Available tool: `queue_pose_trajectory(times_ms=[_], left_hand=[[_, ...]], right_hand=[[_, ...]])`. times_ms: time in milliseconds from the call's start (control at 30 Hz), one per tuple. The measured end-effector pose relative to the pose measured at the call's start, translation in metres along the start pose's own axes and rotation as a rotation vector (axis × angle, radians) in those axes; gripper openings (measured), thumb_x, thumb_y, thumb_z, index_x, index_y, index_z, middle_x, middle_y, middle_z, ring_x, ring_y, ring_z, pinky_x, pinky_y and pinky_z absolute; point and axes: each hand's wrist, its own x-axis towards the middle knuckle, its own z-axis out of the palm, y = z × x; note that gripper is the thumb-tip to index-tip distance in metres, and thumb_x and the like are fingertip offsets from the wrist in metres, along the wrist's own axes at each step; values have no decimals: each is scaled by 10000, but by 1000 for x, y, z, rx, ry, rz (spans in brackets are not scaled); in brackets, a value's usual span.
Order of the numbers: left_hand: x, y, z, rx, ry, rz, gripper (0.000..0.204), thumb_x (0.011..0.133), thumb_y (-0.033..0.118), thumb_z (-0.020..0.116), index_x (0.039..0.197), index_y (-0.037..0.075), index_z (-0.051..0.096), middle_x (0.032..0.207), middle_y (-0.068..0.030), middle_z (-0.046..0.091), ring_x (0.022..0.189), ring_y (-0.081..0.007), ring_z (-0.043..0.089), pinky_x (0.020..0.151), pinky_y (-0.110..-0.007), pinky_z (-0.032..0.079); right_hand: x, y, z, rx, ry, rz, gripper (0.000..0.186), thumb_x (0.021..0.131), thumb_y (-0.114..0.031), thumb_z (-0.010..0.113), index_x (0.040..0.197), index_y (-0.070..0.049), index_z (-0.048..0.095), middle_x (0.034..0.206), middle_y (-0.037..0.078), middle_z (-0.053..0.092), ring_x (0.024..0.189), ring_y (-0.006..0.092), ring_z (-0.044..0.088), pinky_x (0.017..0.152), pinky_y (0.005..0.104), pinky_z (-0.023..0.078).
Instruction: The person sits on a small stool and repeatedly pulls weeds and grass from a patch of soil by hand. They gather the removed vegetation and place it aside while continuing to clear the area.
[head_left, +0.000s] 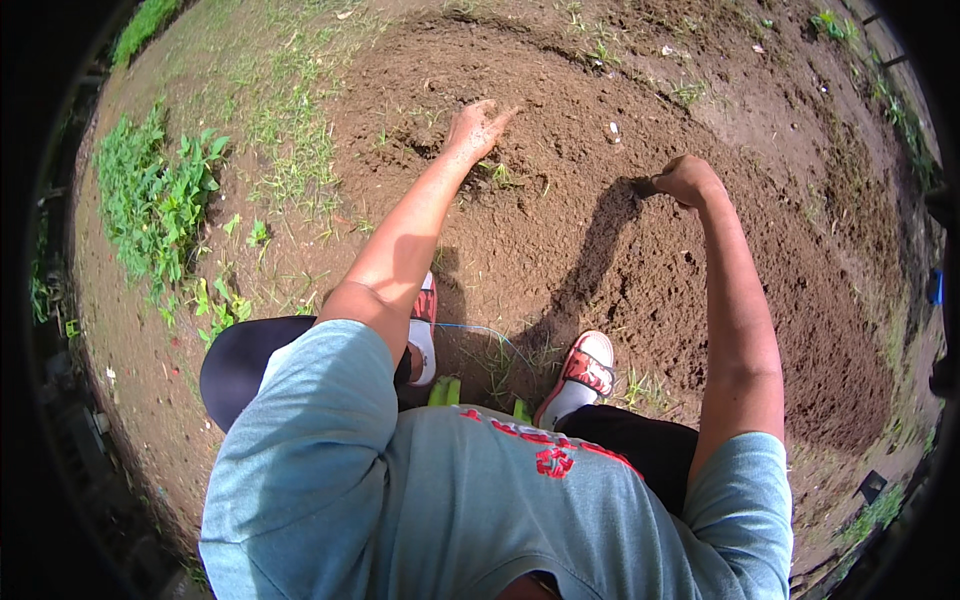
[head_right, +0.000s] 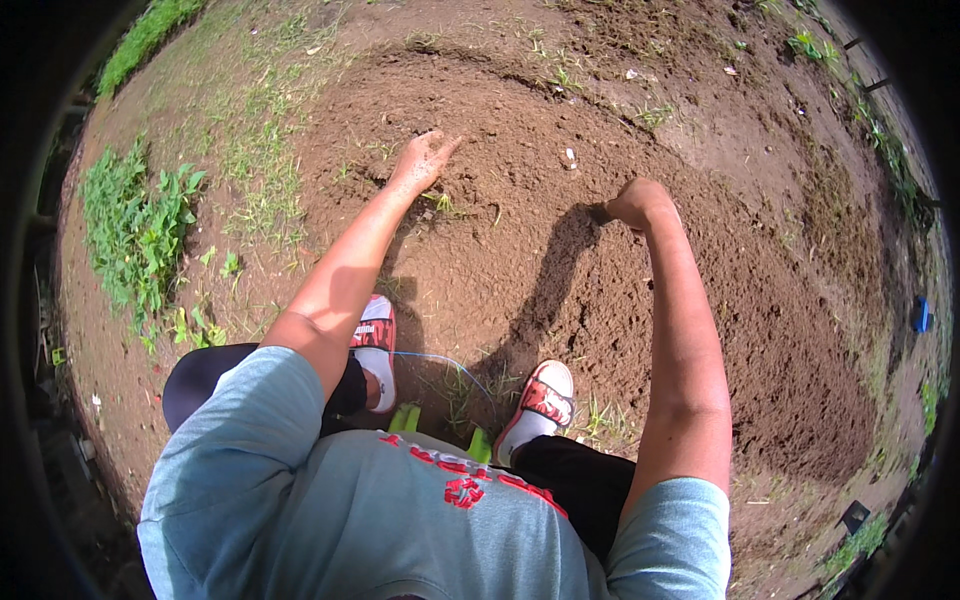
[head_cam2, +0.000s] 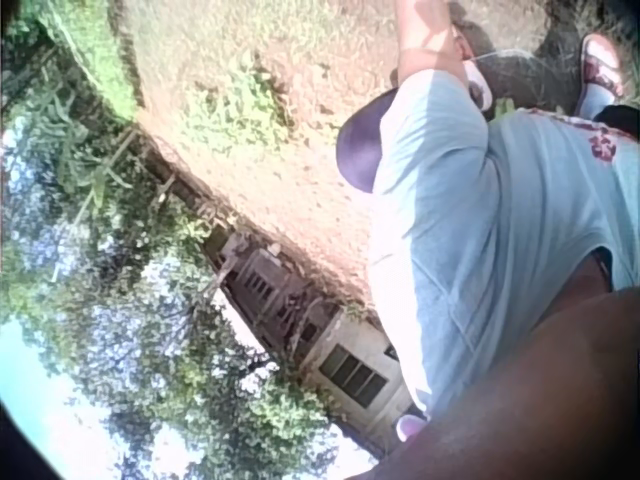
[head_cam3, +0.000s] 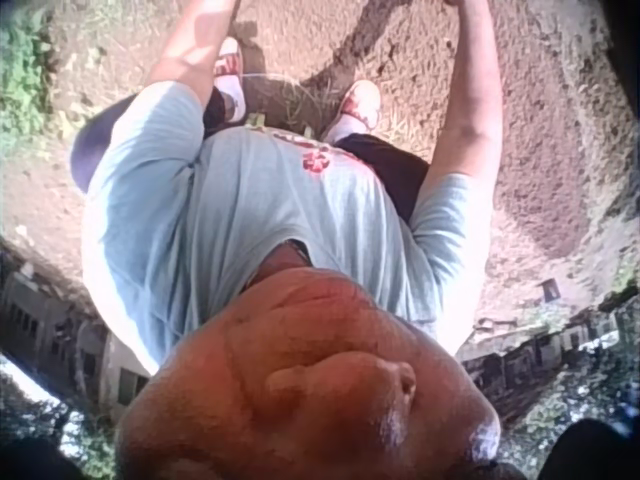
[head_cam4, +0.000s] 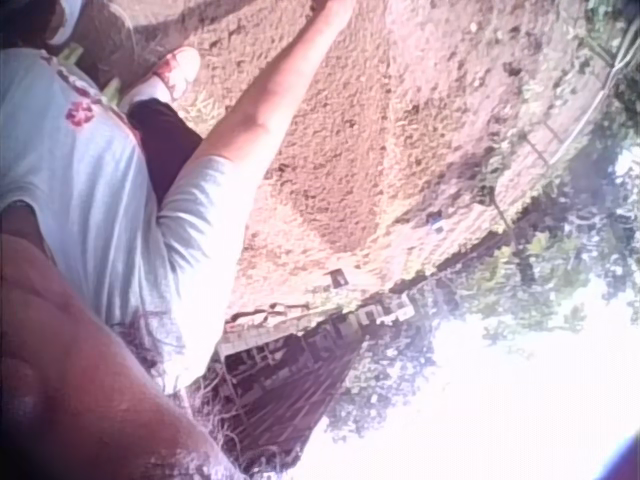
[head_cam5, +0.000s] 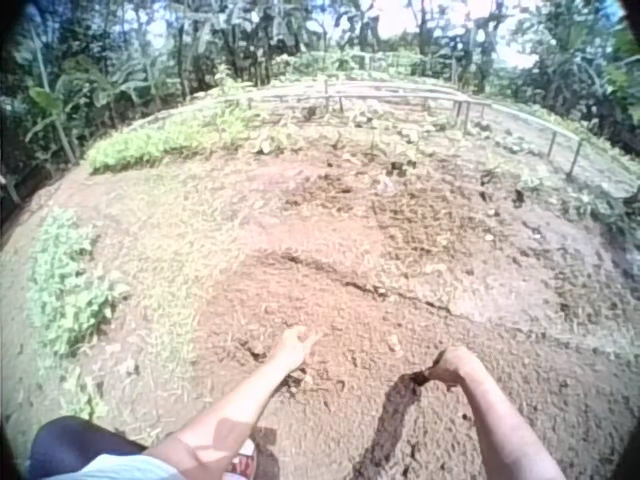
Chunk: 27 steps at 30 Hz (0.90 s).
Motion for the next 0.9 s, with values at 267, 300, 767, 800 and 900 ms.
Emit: queue_pose_trajectory(times_ms=[267,300,767,800,900], left_hand=[[-63,24,112,60,-167,-150,580,860,353,767,1399,239,587,1665,-244,164,1505,-577,196,1219,-593,333],[-72,17,123,3,-171,-87,494,876,238,743,1350,208,610,1653,-248,205,1495,-571,231,1211,-583,354],[-7,23,-5,-125,-238,35,751,957,437,739,1535,28,491,1535,-212,536,1436,-304,493,1185,-413,381],[-2,21,-4,37,-322,109,774,958,460,730,1545,23,477,1545,-223,524,1451,-321,479,1195,-421,371],[10,18,4,-118,-294,-17,763,927,511,743,1520,82,528,1482,-221,574,1409,-325,519,1169,-418,411]], right_hand=[[0,-4,-2,-51,4,-18,327,871,-323,727,902,-4,793,850,170,774,725,259,752,743,385,605],[0,-4,-2,-45,15,-24,325,870,-321,727,902,-5,793,857,170,775,726,260,752,744,385,605],[-10,-6,-6,-12,-7,5,319,881,-291,707,916,16,785,902,170,784,771,255,771,793,386,618],[-9,-6,-5,-6,8,-5,322,882,-294,708,919,17,785,907,173,784,777,256,772,797,386,619],[-7,-5,-4,0,17,6,333,885,-303,711,932,18,787,925,177,786,793,258,774,810,385,618]])
